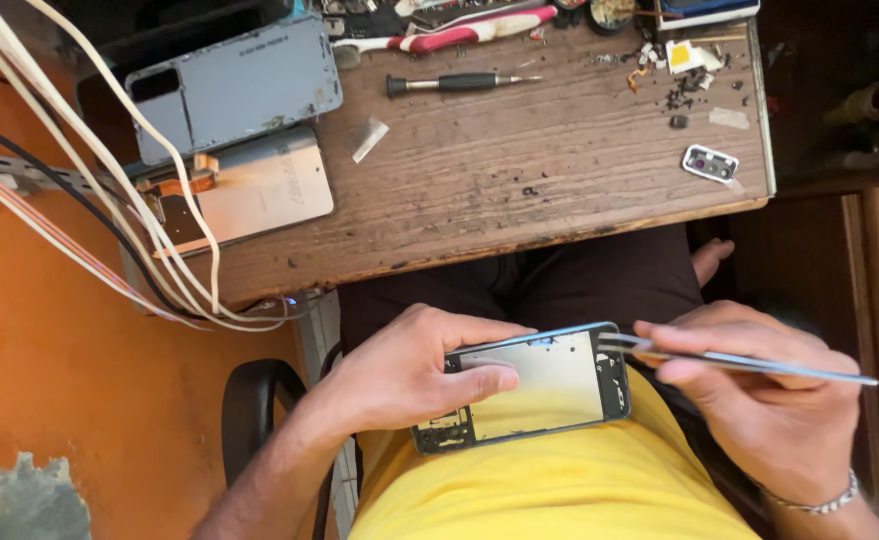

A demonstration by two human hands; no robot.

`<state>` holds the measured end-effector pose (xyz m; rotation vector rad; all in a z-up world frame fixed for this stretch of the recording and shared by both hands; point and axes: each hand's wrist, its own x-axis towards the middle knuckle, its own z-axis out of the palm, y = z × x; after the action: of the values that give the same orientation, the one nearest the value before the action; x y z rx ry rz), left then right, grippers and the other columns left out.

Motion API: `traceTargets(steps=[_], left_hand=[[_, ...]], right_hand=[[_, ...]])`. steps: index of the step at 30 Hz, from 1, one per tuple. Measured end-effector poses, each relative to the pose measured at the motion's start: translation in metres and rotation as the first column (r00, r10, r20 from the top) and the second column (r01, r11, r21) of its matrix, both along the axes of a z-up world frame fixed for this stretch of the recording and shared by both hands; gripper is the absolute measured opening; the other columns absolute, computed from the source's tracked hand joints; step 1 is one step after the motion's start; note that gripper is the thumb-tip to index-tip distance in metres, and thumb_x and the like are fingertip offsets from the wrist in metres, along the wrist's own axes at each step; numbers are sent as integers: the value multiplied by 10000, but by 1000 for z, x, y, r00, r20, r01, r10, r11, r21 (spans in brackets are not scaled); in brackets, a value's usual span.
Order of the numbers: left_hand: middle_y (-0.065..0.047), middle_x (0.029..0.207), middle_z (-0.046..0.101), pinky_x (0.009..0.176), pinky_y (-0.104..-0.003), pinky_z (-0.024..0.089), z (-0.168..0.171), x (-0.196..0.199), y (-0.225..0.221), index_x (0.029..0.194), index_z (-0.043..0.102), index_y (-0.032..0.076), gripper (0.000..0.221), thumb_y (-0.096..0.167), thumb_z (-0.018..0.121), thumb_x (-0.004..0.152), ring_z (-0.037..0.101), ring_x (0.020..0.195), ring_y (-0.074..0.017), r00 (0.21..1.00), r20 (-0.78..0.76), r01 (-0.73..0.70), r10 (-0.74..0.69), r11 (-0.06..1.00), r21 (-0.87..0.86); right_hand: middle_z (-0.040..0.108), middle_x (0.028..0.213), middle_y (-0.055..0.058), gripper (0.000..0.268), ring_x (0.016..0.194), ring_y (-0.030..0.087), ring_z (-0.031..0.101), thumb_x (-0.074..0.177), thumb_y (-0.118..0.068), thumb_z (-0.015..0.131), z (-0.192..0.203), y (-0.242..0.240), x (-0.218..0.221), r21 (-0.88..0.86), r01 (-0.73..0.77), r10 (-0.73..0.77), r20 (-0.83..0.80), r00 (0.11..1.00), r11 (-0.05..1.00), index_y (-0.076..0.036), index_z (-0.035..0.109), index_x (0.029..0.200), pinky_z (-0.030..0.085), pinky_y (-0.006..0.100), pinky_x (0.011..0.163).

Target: The person uses a metal prying tool to remove adhesive residue from a smartphone back cover and then works on the edges of a smartphone screen assembly. The person handles the back cover and screen assembly separately on a cluttered workbench.

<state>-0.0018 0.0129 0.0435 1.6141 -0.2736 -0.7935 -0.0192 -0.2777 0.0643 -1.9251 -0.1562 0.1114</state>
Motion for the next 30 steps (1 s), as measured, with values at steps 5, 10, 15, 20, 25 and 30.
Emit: traceTargets(steps=[5,10,15,20,25,30], left_hand=[[-87,1085,814,858,-273,575,5,2,-1,1298,697,115,412,220,686,899,746,927,-76,999,-16,49,-48,998,30],[-83,1067,820,854,-272,582,5,5,-5,1287,703,116,396,214,674,904,753,919,-83,998,-2,67,-67,998,4],[-108,1053,808,839,-278,589,4,4,-6,1279,704,122,407,216,676,884,799,904,-145,997,44,67,-68,998,20],[-161,947,772,731,-315,581,4,0,-10,1265,714,131,411,226,694,865,772,794,-276,992,111,59,-66,996,62],[-184,859,747,669,-340,573,1,-6,-12,1204,731,104,386,236,707,842,744,719,-319,993,89,65,-74,992,106],[-198,906,744,708,-343,586,-6,-8,-12,1171,736,52,370,238,724,851,749,808,-328,979,196,34,-48,997,70]], right_hand=[[769,1044,175,157,1079,302,771,838,-30,756,-2,9,1,-132,-167,187,161,969,977,21,705,977,627,399,945],[766,1057,182,96,1102,317,766,948,-8,707,-14,18,-4,-4,-144,143,182,973,989,14,655,1025,611,447,1076],[760,1024,170,91,1029,293,789,943,24,714,-23,28,-8,15,-105,99,216,971,994,11,644,999,646,390,949],[766,999,163,122,1002,282,792,886,107,715,-23,28,-10,4,-124,120,235,965,992,11,678,953,646,367,906],[770,1000,158,221,982,290,792,790,165,684,-27,23,-11,22,-168,160,204,966,986,16,705,951,652,381,917],[776,986,137,202,959,276,798,787,134,738,-36,23,-15,8,-152,148,198,969,988,-3,717,934,655,364,896]])
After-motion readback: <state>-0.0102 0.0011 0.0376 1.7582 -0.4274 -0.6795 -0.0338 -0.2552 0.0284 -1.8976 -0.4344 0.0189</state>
